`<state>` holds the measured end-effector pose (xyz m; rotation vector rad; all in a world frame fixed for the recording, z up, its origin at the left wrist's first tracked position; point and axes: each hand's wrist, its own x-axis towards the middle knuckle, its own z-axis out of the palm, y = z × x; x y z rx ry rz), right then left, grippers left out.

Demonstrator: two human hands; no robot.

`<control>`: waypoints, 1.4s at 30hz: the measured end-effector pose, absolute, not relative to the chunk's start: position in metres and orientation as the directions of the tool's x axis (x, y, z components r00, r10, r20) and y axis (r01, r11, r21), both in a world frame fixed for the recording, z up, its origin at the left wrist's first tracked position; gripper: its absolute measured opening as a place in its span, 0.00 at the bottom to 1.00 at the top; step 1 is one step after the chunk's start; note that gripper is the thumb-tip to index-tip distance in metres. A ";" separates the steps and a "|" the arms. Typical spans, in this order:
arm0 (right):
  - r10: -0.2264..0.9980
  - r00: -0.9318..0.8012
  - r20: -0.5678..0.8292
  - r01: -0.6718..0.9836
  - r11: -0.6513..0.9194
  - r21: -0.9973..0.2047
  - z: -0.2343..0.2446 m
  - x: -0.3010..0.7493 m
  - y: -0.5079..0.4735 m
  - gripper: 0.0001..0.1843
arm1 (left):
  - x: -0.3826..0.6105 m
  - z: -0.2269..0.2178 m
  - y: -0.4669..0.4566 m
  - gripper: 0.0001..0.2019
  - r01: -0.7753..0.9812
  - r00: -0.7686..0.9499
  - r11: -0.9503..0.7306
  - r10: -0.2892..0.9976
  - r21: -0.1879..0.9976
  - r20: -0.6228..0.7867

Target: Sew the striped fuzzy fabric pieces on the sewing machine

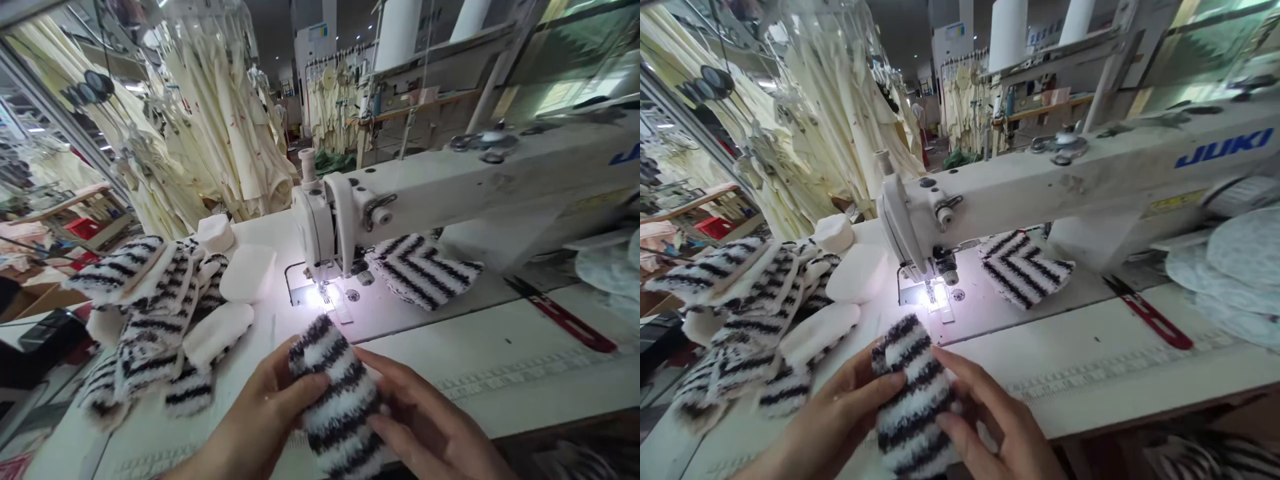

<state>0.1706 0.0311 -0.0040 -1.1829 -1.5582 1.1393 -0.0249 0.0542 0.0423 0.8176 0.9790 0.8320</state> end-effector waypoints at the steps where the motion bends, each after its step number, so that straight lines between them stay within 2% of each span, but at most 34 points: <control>1: 0.976 -0.209 0.052 0.138 0.082 -0.987 -0.001 0.163 0.035 0.19 | -0.032 0.047 0.059 0.15 -0.133 0.280 0.375 0.902 0.917 -0.328; 4: 0.979 -0.201 0.018 0.086 0.036 -0.996 0.004 0.139 0.052 0.17 | -0.052 0.056 0.083 0.16 0.210 0.199 0.103 0.969 0.972 -0.145; 7: 0.979 -0.197 0.057 0.234 0.103 -0.967 0.001 0.122 0.066 0.12 | -0.064 0.052 0.113 0.13 0.554 0.233 -0.096 0.971 0.827 -0.043; 9: 0.970 -0.218 0.112 0.404 0.194 -0.894 -0.005 0.117 0.068 0.10 | -0.066 0.043 0.125 0.11 0.670 0.272 -0.144 0.960 0.728 -0.060; 12: 0.951 -0.256 0.171 0.559 0.290 -0.777 -0.014 0.122 0.063 0.12 | -0.063 0.031 0.124 0.09 0.707 0.309 -0.153 0.945 0.691 -0.107; 17: 0.907 -0.335 0.253 0.547 0.407 -0.732 -0.014 0.139 0.050 0.11 | -0.053 0.032 0.106 0.12 0.780 0.281 -0.132 0.947 0.611 -0.154; 21: 0.843 -0.394 0.366 0.592 0.538 -0.601 -0.012 0.142 0.049 0.16 | -0.050 0.037 0.110 0.13 0.839 0.226 -0.118 0.963 0.531 -0.143; 24: 0.811 -0.411 0.416 0.614 0.584 -0.532 -0.019 0.138 0.051 0.20 | -0.051 0.036 0.116 0.10 0.867 0.209 -0.092 0.960 0.490 -0.188; 32: 0.789 -0.408 0.459 0.616 0.609 -0.500 -0.029 0.140 0.053 0.23 | -0.057 0.042 0.116 0.14 0.858 0.189 -0.038 0.950 0.513 -0.247; 37: 0.818 -0.426 0.386 0.602 0.575 -0.554 -0.030 0.144 0.056 0.24 | -0.056 0.034 0.119 0.14 0.836 0.215 -0.053 0.947 0.547 -0.237; 39: 0.824 -0.420 0.379 0.608 0.566 -0.557 -0.029 0.145 0.057 0.22 | -0.058 0.032 0.120 0.13 0.850 0.237 -0.104 0.951 0.516 -0.199; 40: 0.827 -0.411 0.383 0.613 0.562 -0.555 -0.027 0.145 0.057 0.21 | -0.060 0.033 0.119 0.13 0.862 0.248 -0.154 0.959 0.484 -0.136; 42: 0.829 -0.378 0.413 0.655 0.554 -0.514 -0.021 0.146 0.058 0.19 | -0.063 0.038 0.115 0.11 0.881 0.272 -0.288 0.958 0.377 0.096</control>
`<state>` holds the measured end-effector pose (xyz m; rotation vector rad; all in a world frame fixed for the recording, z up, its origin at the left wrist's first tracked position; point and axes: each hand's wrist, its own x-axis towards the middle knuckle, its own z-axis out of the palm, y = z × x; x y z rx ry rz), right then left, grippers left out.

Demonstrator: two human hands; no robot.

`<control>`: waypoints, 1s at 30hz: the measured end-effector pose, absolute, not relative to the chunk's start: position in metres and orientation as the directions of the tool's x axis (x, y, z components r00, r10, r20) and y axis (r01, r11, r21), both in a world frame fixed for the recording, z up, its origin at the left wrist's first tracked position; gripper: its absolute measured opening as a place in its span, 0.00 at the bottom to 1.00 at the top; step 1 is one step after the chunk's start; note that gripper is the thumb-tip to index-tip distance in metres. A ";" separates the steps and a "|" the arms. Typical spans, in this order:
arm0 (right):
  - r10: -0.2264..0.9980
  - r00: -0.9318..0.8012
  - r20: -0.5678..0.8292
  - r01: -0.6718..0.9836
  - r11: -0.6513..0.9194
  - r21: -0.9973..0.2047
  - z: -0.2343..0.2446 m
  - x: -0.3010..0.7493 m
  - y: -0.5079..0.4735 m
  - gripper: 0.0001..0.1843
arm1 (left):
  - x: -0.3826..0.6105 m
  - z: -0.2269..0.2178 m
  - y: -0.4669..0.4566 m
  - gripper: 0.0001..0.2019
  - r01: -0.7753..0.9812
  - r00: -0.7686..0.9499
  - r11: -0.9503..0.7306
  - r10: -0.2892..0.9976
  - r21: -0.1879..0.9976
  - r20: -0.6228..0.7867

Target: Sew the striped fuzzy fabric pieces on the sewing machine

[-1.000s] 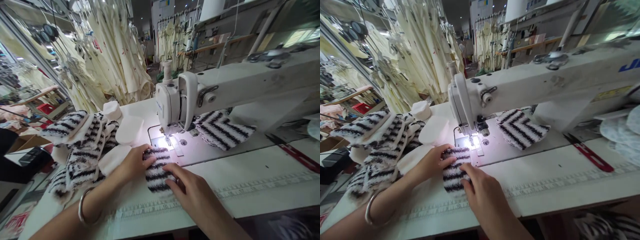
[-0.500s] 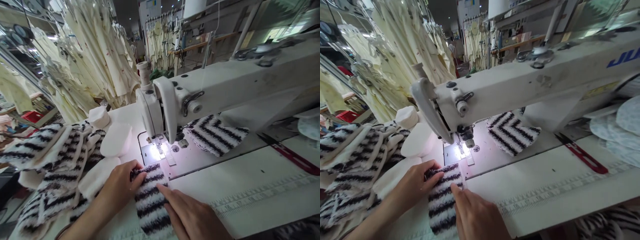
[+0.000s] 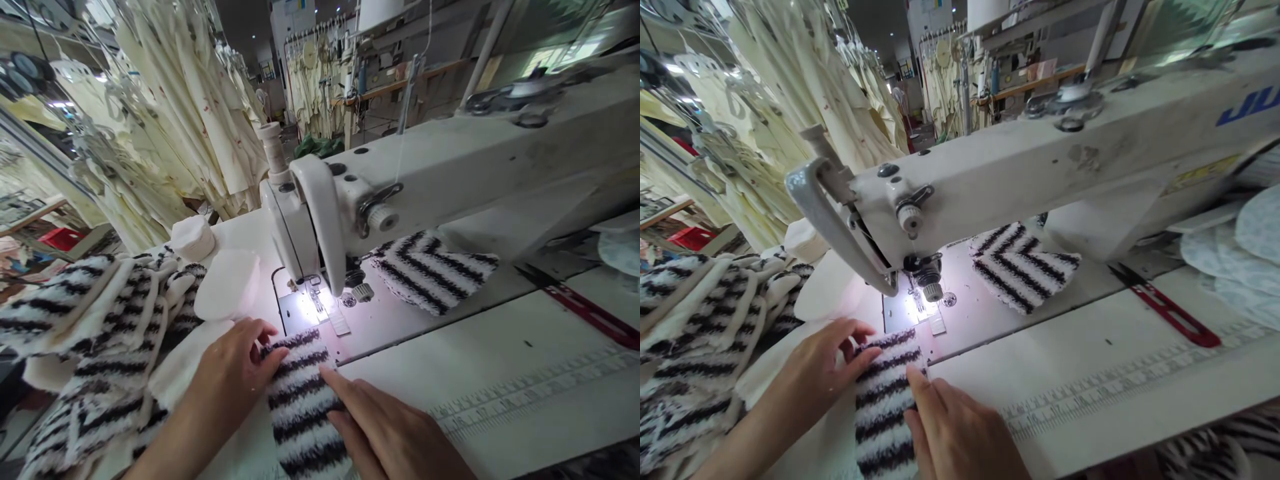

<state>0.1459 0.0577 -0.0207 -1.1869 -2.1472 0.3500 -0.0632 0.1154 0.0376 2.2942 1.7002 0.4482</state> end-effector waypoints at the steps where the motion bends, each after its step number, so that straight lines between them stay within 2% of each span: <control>1: 0.821 -0.368 0.436 0.688 0.556 -0.467 -0.017 0.146 0.058 0.18 | -0.064 0.040 0.112 0.11 0.884 0.295 -0.354 0.929 0.306 0.225; 2: 0.807 -0.368 0.462 0.725 0.560 -0.400 -0.014 0.145 0.058 0.18 | -0.063 0.043 0.108 0.11 0.879 0.327 -0.413 0.886 0.238 0.329; 4: 0.767 -0.397 0.505 0.794 0.563 -0.230 -0.009 0.143 0.058 0.21 | -0.059 0.042 0.098 0.11 0.841 0.428 -0.524 0.799 0.139 0.422; 7: 0.719 -0.453 0.527 0.834 0.551 -0.033 -0.014 0.138 0.060 0.26 | -0.047 0.027 0.085 0.15 0.713 0.618 -0.701 0.652 0.037 0.440; 10: 0.687 -0.472 0.552 0.841 0.540 0.048 -0.026 0.136 0.068 0.26 | -0.036 0.010 0.084 0.18 0.646 0.704 -0.764 0.592 -0.006 0.391; 12: 0.688 -0.444 0.573 0.856 0.514 0.046 -0.031 0.135 0.075 0.25 | -0.032 0.005 0.089 0.19 0.664 0.693 -0.747 0.631 0.031 0.350; 15: 0.705 -0.354 0.615 0.886 0.464 -0.021 -0.030 0.132 0.086 0.26 | -0.030 0.005 0.099 0.20 0.679 0.663 -0.729 0.660 0.087 0.353; 18: 0.709 -0.320 0.628 0.889 0.454 -0.059 -0.024 0.129 0.095 0.26 | -0.030 0.006 0.106 0.21 0.682 0.658 -0.727 0.658 0.083 0.366; 25: 0.673 -0.317 0.669 0.893 0.450 -0.030 -0.034 0.127 0.097 0.30 | -0.031 0.001 0.112 0.20 0.689 0.642 -0.722 0.650 0.067 0.406; 30: 0.726 -0.266 0.634 0.893 0.434 -0.123 -0.047 0.132 0.096 0.32 | -0.032 0.003 0.114 0.20 0.678 0.648 -0.726 0.666 0.118 0.370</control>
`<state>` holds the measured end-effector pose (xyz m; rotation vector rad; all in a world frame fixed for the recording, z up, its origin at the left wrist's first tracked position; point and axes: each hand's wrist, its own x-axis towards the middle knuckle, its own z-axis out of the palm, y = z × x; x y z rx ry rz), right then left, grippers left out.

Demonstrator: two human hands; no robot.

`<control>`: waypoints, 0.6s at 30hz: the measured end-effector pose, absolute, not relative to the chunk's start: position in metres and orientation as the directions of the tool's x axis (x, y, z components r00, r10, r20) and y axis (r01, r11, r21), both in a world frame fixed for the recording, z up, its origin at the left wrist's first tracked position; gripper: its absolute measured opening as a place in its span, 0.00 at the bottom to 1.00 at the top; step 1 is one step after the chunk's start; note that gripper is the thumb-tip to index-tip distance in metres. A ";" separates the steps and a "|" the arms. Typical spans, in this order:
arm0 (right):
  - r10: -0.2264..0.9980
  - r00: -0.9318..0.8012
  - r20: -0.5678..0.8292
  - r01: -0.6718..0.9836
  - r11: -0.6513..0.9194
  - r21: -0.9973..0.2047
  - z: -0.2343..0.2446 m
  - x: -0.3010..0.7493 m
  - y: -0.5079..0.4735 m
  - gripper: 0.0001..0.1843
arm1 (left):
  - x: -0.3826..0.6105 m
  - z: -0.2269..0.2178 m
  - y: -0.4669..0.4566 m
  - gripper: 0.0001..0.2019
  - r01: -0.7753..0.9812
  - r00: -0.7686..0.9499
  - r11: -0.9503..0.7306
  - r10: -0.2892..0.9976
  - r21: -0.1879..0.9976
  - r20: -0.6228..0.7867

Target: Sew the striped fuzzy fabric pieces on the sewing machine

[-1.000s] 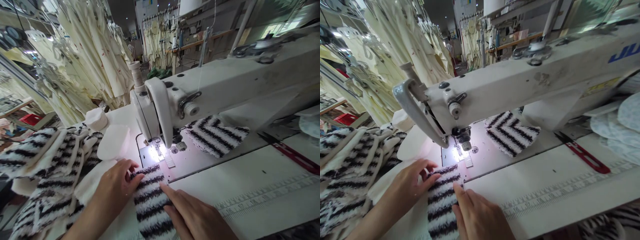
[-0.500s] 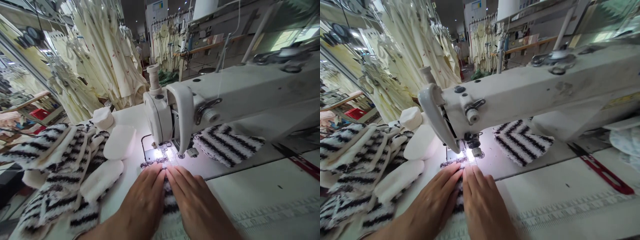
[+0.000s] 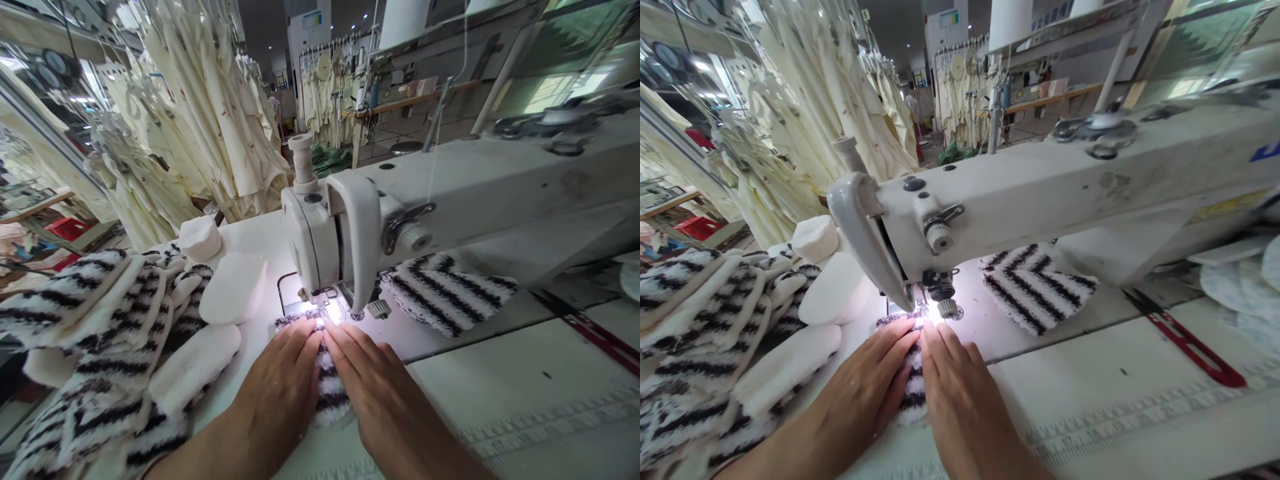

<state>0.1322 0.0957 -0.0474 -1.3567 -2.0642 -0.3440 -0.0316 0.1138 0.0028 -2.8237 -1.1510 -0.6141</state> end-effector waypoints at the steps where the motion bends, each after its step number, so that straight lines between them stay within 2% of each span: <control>1: 0.740 -0.322 0.590 0.867 0.481 -0.130 -0.045 0.137 0.097 0.31 | -0.033 0.005 0.113 0.20 0.670 0.656 -0.730 0.668 0.137 0.352; 5: 0.710 -0.568 0.417 0.686 0.688 -0.238 -0.019 0.165 0.108 0.27 | -0.046 0.024 0.105 0.16 0.658 0.614 -0.699 0.714 0.281 0.338; 9: 0.651 -0.625 0.432 0.553 0.759 -0.343 0.000 0.178 0.115 0.22 | -0.058 0.034 0.096 0.05 0.687 0.516 -0.543 0.832 0.483 0.203; 12: 0.645 -0.622 0.445 0.536 0.764 -0.358 -0.002 0.173 0.116 0.19 | -0.059 0.026 0.093 0.04 0.706 0.518 -0.508 0.846 0.494 0.130; 18: 0.663 -0.586 0.465 0.536 0.748 -0.392 -0.002 0.168 0.117 0.16 | -0.051 0.024 0.092 0.05 0.691 0.548 -0.551 0.821 0.468 0.156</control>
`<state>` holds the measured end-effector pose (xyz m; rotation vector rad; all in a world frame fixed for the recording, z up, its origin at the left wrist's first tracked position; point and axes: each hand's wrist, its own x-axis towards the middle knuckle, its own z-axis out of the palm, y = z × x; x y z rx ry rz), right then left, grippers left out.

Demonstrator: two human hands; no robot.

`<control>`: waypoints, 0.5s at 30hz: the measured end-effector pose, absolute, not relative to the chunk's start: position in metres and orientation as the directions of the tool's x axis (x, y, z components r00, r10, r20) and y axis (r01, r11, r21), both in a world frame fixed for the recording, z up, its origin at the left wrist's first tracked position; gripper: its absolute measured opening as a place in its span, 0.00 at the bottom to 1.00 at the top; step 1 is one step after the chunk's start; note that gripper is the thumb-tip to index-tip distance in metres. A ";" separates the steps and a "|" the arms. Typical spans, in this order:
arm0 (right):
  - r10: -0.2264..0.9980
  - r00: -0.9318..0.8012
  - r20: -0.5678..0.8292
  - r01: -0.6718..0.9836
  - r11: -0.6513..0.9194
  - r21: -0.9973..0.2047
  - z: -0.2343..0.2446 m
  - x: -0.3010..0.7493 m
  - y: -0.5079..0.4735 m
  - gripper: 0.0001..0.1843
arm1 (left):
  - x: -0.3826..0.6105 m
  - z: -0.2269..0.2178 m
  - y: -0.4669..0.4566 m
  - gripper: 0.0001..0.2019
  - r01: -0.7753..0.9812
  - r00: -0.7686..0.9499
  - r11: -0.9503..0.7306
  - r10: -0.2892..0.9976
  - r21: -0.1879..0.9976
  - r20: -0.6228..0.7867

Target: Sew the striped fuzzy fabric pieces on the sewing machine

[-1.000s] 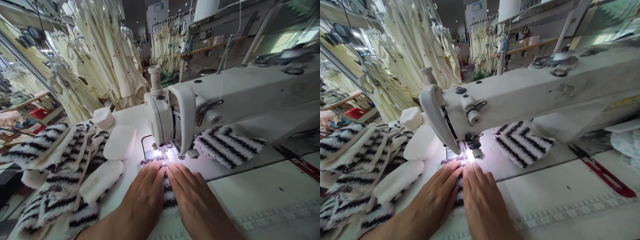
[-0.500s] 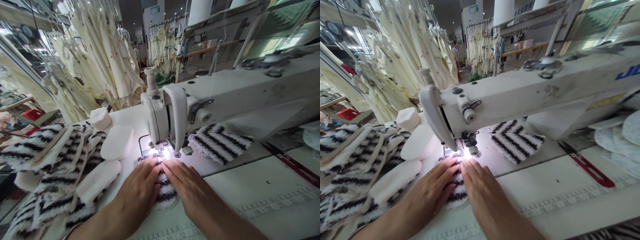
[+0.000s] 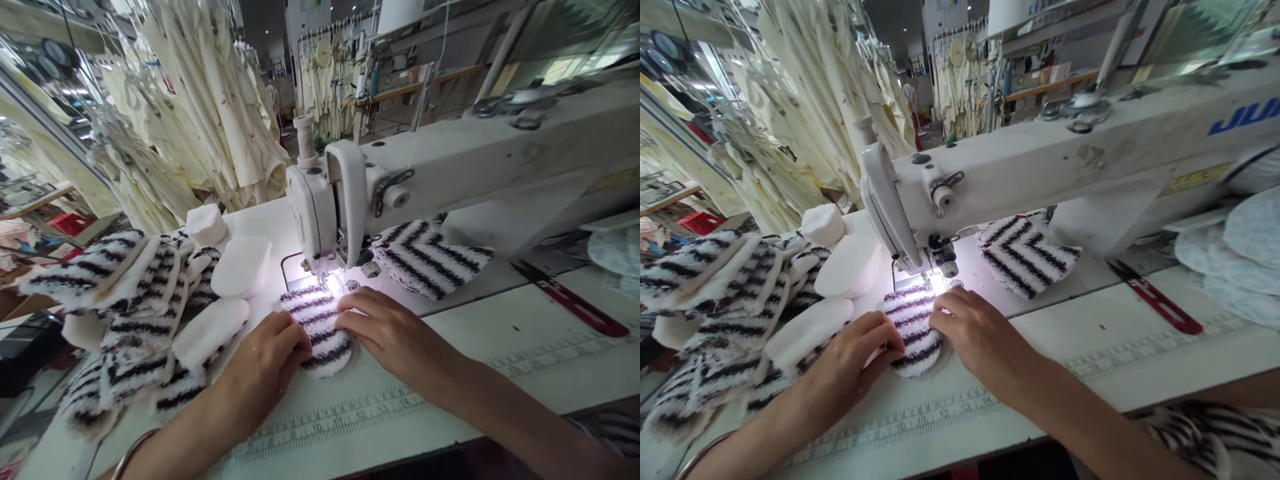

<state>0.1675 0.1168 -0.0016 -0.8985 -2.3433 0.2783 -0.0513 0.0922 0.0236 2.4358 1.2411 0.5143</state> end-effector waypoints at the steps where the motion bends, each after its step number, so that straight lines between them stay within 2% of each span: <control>1: 0.664 -0.582 0.468 0.535 0.747 -0.395 -0.001 0.169 0.117 0.16 | -0.050 0.025 0.092 0.05 0.689 0.548 -0.550 0.822 0.472 0.158; 8: 0.673 -0.582 0.456 0.555 0.739 -0.382 -0.003 0.175 0.109 0.18 | -0.051 0.025 0.092 0.04 0.688 0.569 -0.565 0.810 0.456 0.145; 12: 0.654 -0.494 0.573 0.697 0.692 -0.188 -0.009 0.170 0.076 0.26 | -0.049 0.033 0.096 0.06 0.643 0.588 -0.615 0.778 0.455 0.220; 15: 0.647 -0.496 0.579 0.785 0.619 -0.020 -0.015 0.163 0.048 0.26 | -0.044 0.036 0.098 0.10 0.565 0.679 -0.689 0.701 0.454 0.219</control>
